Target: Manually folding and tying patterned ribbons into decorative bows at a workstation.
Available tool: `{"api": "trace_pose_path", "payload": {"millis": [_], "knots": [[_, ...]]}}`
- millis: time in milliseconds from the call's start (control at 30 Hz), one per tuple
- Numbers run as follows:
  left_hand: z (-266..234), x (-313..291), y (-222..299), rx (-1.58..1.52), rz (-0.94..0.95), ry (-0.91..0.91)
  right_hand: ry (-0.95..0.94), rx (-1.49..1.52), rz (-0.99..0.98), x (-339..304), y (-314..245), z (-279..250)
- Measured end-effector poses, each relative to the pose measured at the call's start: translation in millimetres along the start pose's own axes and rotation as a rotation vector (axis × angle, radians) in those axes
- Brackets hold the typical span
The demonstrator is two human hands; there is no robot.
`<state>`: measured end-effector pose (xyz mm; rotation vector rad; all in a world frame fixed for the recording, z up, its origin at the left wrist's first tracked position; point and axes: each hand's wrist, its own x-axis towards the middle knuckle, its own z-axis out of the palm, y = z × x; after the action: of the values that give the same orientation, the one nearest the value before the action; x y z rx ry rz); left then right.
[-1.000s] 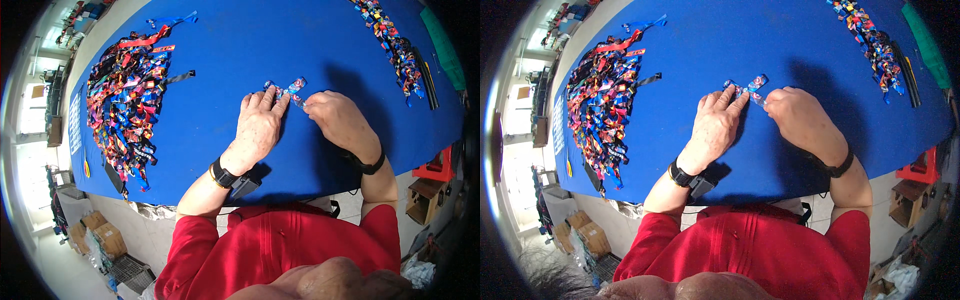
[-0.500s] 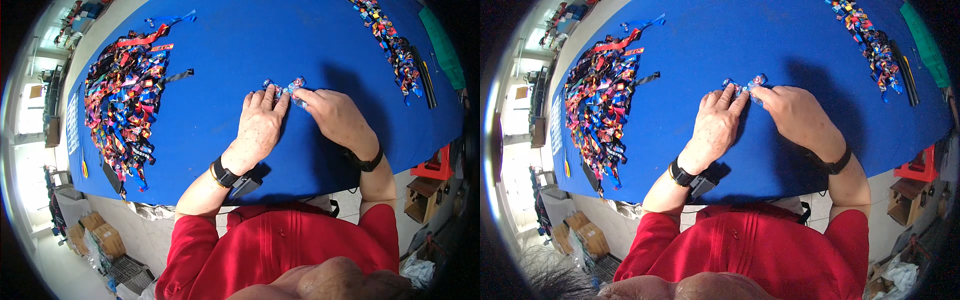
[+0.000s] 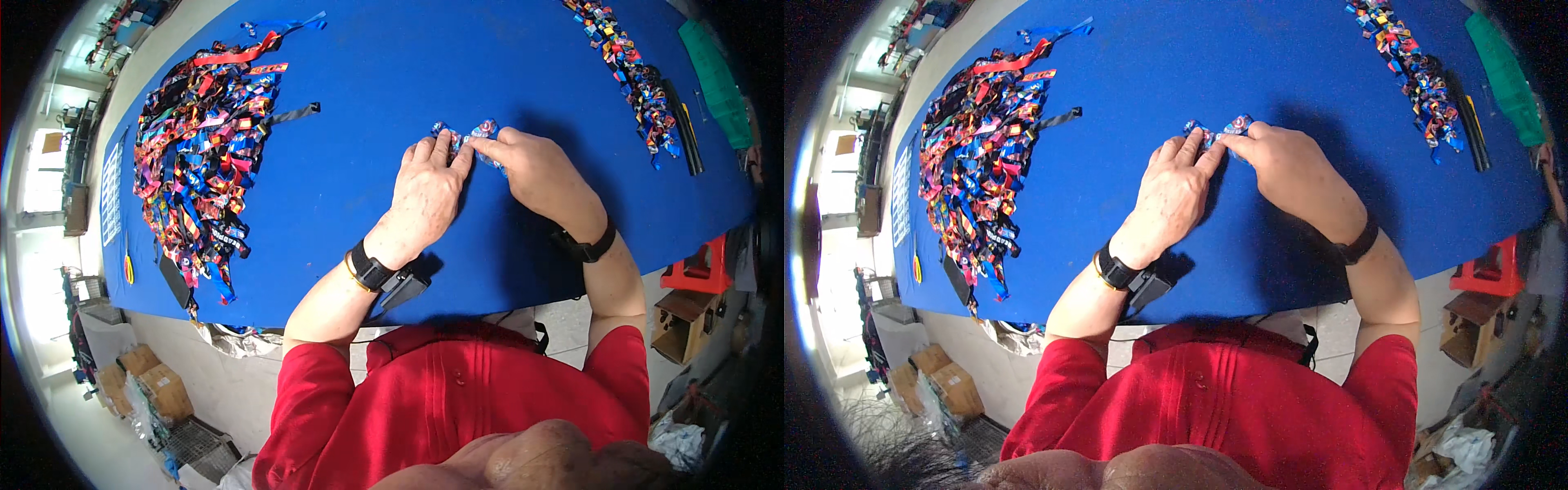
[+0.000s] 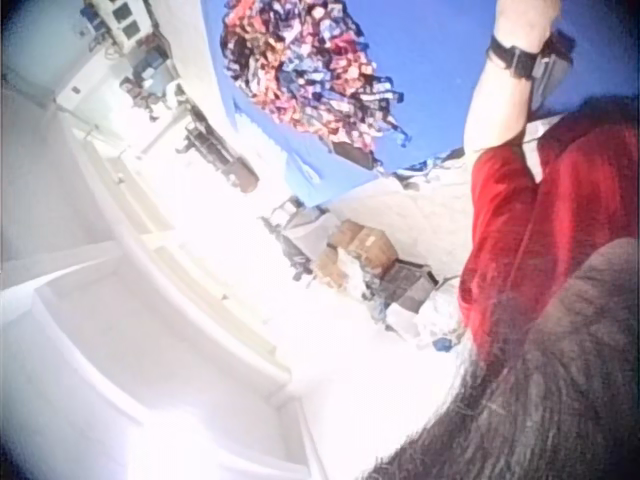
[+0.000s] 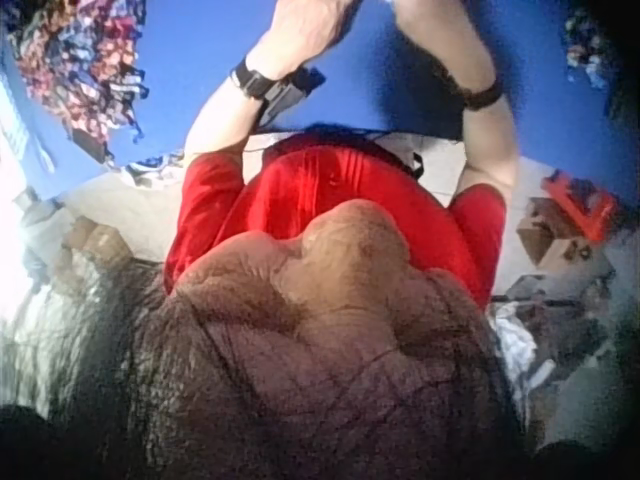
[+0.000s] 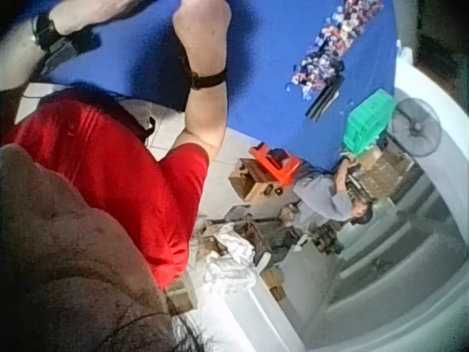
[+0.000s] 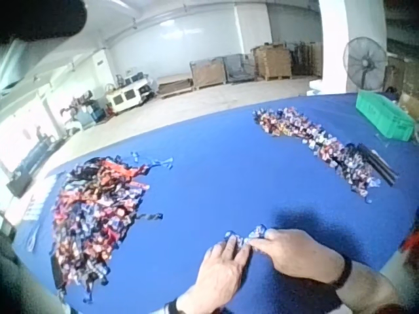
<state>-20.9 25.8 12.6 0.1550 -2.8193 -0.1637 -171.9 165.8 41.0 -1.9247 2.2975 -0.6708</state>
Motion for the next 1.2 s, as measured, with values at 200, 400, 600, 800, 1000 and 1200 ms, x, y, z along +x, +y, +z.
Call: {"api": "trace_pose_path", "payload": {"millis": [200, 400, 600, 800, 1000, 1200], "knots": [[0.0, -1.1, -0.2, -0.023, 0.002, 0.007, 0.012, -0.003, -0.029, 4.4, -0.9, 1.8], [3.2, -2.9, -3.1, -0.029, 0.015, 0.010, 0.034, -0.034, -0.088, 13.1, 2.0, 9.7], [-1.8, -0.6, -2.9, -0.103, 0.034, 0.044, -0.069, -0.141, -0.052, 17.9, 1.7, 12.7], [-1.8, 2.6, -8.9, -0.156, 0.082, 0.044, -0.123, -0.244, -0.018, 13.5, -5.1, 12.5], [-5.9, 2.4, -6.7, -0.144, 0.083, 0.001, -0.075, -0.212, -0.051, 9.5, -3.5, 14.9], [-21.7, -8.2, -1.1, -0.068, 0.060, -0.112, 0.038, -0.167, -0.131, 6.3, 1.8, 19.1]]}}
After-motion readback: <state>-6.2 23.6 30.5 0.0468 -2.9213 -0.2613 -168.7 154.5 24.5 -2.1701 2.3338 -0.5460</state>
